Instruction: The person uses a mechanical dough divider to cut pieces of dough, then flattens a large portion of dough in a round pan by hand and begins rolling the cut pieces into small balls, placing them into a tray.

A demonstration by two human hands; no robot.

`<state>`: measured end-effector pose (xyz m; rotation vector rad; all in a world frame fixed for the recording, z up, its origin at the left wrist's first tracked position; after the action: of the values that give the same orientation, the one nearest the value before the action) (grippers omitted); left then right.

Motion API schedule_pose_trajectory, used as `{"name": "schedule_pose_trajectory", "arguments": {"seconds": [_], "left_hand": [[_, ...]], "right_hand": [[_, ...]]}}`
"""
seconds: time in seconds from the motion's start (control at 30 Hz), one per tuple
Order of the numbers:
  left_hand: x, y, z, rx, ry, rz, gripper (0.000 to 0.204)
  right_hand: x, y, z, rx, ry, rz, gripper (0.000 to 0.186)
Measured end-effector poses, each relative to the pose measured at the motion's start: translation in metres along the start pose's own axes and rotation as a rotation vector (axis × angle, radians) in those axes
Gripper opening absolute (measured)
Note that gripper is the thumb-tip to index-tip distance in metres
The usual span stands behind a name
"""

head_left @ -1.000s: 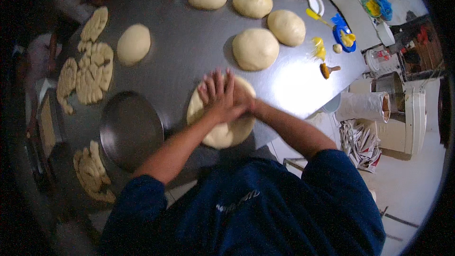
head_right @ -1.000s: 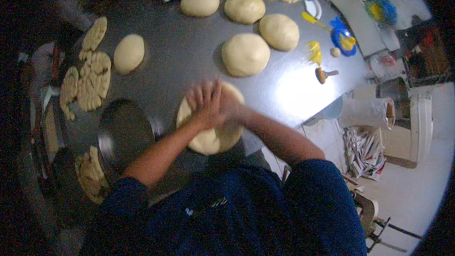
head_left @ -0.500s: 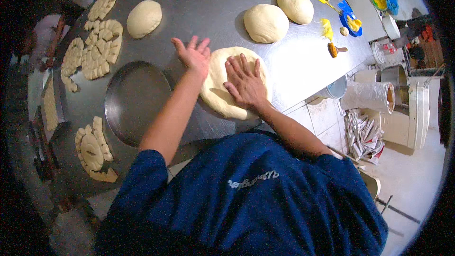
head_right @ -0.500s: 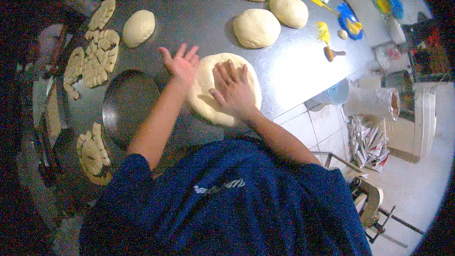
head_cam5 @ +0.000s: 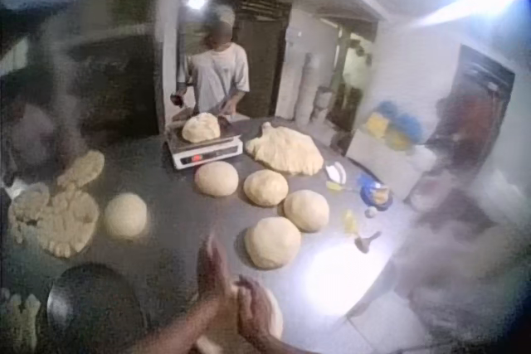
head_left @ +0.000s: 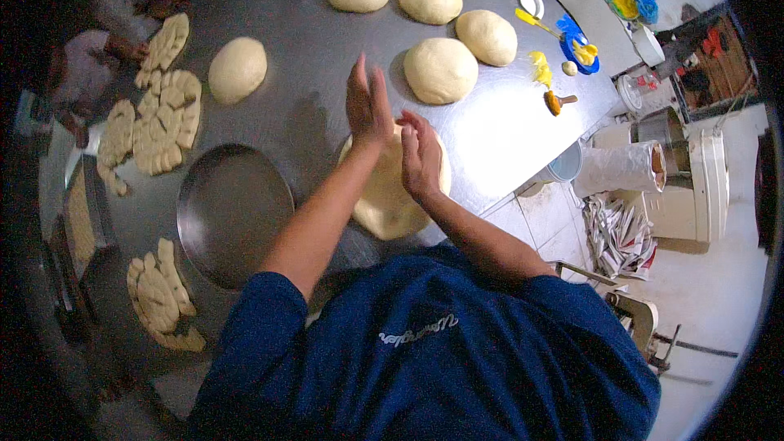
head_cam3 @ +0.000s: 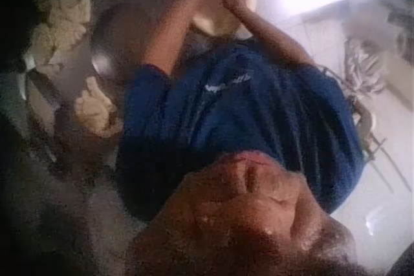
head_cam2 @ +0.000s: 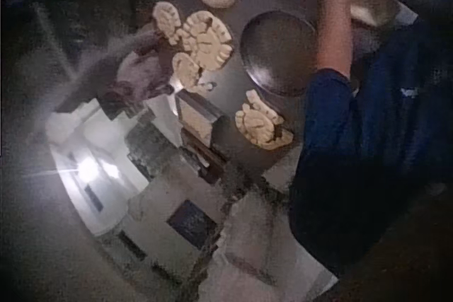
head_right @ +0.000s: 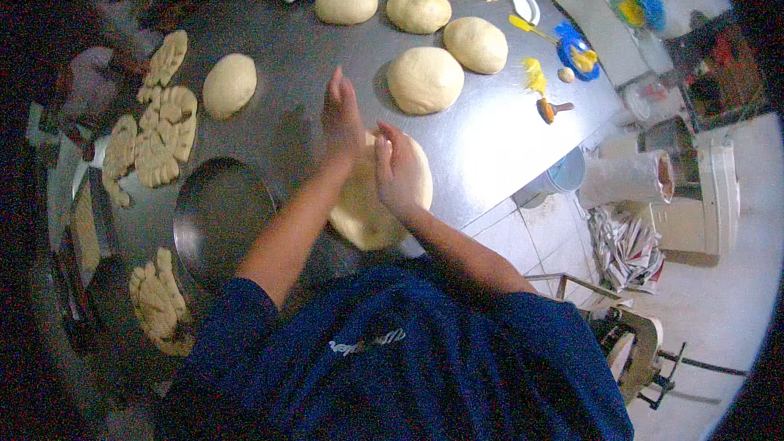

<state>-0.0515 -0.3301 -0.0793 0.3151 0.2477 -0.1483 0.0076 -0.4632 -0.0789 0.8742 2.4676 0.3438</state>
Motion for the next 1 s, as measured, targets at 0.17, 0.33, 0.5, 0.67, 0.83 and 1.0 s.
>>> {"name": "schedule_pose_trajectory", "arguments": {"seconds": [0.17, 0.33, 0.5, 0.67, 0.83, 1.0], "left_hand": [[-0.007, -0.018, -0.052, 0.217, 0.536, -0.174, 0.071], [-0.002, -0.023, -0.064, 0.278, 0.701, -0.416, 0.068], [-0.061, -0.027, 0.009, 0.257, 0.809, -0.857, 0.050], [-0.172, 0.013, 0.121, 0.661, 0.817, -0.474, 0.041], [-0.151, 0.001, 0.263, 0.772, 0.778, -0.262, 0.059], [-0.119, -0.087, 0.122, 0.436, 0.958, -0.510, 0.066]], "right_hand": [[-0.019, 0.010, 0.016, -0.214, -0.523, -0.151, 0.059], [-0.025, 0.012, 0.065, -0.174, -0.595, -0.197, 0.080], [-0.068, 0.026, 0.015, 0.156, -0.310, -0.821, 0.073], [-0.084, 0.080, -0.078, -0.387, -0.218, -0.913, 0.037], [-0.143, 0.148, -0.142, -0.634, 0.114, -0.684, 0.036], [-0.105, 0.071, -0.009, -0.586, -0.280, -0.709, 0.033]]}}
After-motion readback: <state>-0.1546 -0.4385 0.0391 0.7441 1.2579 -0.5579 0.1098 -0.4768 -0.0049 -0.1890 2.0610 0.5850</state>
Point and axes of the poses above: each hand's wrist, its own y-axis towards the middle knuckle, its own x-axis out of the palm, z = x × y, the point moved 1 cm from there along y, towards the middle knuckle, and after that the axes turned 8 degrees about -x, right-handed, at the moved point
